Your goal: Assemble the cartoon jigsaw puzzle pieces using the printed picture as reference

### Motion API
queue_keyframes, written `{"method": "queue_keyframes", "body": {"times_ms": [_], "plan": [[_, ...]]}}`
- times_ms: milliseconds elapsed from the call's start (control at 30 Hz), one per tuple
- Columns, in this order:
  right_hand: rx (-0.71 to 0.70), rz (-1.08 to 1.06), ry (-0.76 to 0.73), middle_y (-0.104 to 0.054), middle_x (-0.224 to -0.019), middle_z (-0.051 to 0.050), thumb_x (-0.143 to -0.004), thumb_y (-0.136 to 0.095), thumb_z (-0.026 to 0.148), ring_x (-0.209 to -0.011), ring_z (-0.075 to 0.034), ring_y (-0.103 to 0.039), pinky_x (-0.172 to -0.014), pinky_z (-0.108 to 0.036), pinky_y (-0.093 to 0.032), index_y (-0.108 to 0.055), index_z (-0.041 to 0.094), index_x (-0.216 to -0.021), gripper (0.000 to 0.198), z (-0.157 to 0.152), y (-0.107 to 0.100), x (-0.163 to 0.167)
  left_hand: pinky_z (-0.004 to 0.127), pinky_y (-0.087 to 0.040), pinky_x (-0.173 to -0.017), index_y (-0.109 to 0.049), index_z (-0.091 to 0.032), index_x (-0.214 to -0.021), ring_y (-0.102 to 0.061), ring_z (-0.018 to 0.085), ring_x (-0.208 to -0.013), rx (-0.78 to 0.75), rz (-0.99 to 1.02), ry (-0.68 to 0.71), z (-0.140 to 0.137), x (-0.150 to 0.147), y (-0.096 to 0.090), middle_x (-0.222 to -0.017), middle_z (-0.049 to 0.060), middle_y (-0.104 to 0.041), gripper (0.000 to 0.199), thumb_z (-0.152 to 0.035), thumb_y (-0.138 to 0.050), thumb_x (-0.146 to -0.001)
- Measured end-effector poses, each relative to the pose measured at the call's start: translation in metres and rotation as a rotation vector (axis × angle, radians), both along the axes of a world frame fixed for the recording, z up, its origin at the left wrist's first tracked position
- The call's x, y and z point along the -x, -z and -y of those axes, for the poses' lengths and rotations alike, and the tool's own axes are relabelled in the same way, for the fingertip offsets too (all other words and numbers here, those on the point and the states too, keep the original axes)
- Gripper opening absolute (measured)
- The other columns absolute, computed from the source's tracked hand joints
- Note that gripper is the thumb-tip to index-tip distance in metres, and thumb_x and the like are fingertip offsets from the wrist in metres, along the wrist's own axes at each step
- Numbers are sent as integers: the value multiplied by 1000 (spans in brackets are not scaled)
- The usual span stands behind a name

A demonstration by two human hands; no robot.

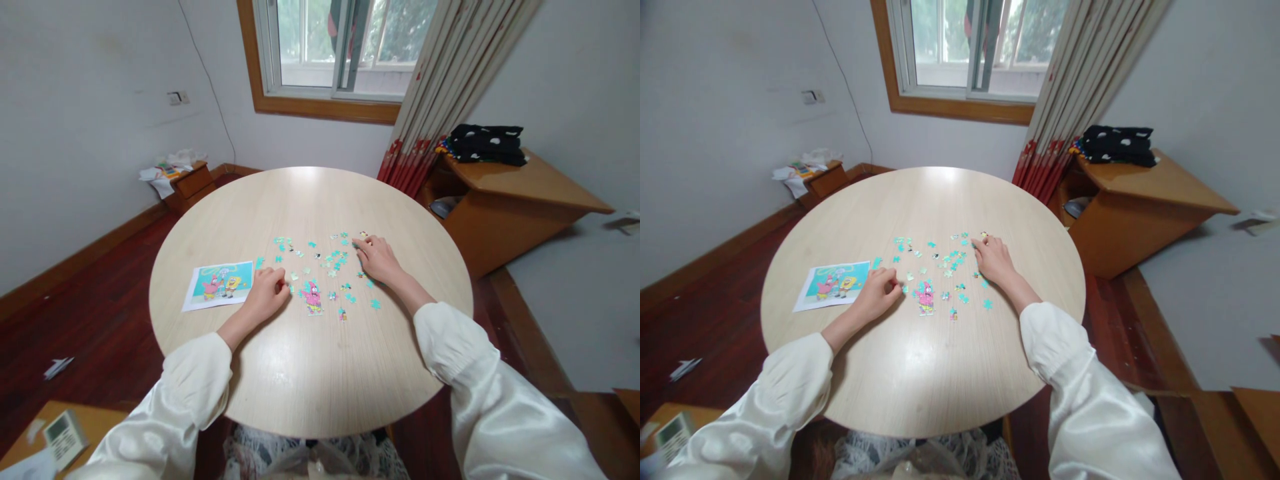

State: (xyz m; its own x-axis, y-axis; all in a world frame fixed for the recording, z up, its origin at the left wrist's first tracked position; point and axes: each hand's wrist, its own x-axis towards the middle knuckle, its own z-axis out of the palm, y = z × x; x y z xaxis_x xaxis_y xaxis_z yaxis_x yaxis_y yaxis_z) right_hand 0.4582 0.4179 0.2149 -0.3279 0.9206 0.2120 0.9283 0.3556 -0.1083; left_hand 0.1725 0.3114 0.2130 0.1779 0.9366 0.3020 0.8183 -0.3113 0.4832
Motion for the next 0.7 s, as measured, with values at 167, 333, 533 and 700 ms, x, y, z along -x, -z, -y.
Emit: {"method": "queue_keyframes", "body": {"times_ms": [167,333,533,700], "plan": [[-5,39,27,-58,-114,-15,-92,-39,24,-104,-29,-48,-86,-40,-37,-63,20,-118,35,0,4,0,36,-36,-76,-35,-22,-64,-48,19,-69,-3,23,-2,-1,0,1,-65,0,-49,20,-12,-48,-76],[20,64,8,-56,-119,-16,-92,-38,25,-106,-31,-46,-86,-43,-36,-58,20,-123,37,-3,-4,5,37,-37,-79,-38,-21,-65,-50,18,-70,13,60,-9,-3,0,0,-66,0,-52,18,-13,-48,-78],[72,91,28,-53,-125,-16,-94,-35,27,-110,-31,-45,-89,-44,-35,-54,21,-129,40,-13,-15,24,37,-37,-81,-46,-20,-66,-53,19,-74,30,51,-17,-2,1,-4,-67,0,-56,15,-13,-51,-78],[126,135,53,-53,-125,-17,-94,-35,28,-112,-32,-44,-90,-45,-34,-61,19,-121,38,-18,-18,28,37,-35,-80,-51,-19,-68,-55,19,-74,39,56,-14,-3,2,-6,-67,0,-58,12,-12,-52,-77]]}}
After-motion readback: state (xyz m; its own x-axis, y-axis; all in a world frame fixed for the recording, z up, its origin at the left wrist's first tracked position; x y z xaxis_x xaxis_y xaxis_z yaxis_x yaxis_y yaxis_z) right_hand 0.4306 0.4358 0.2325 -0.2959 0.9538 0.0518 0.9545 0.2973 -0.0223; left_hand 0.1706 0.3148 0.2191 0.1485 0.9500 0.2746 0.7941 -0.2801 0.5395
